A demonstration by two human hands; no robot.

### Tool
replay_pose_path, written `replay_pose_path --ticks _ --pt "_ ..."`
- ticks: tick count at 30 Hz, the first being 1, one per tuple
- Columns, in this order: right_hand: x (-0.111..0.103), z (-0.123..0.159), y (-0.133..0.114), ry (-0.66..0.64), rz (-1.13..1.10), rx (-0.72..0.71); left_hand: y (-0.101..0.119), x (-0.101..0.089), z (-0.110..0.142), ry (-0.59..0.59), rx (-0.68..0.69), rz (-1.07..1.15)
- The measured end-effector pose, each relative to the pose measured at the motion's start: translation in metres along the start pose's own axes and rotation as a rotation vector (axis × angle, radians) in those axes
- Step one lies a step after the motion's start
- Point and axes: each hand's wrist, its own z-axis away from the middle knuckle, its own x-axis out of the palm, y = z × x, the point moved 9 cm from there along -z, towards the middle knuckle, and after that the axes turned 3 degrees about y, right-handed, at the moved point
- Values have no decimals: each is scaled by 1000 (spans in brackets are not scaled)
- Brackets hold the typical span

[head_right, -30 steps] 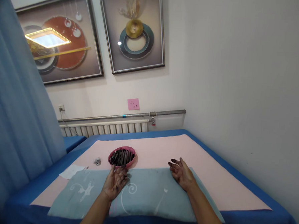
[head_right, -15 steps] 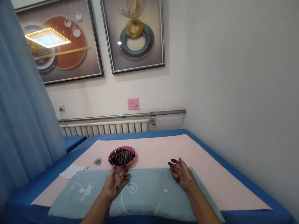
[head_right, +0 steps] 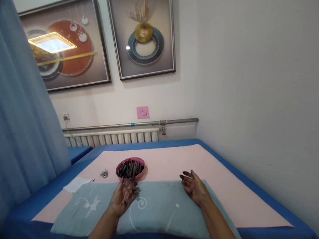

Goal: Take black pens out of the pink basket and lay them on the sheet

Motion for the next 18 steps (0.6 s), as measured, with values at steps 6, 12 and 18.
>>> replay_pose_path --ticks 6,12,18 --pt "-1 -1 1 -10 -10 6 0 -2 -2 19 12 -7" --pt "0 -1 0 -11 -14 -3 0 -3 -1 35 23 -8" --pt "3 4 -3 0 2 -25 0 -2 0 46 31 -7"
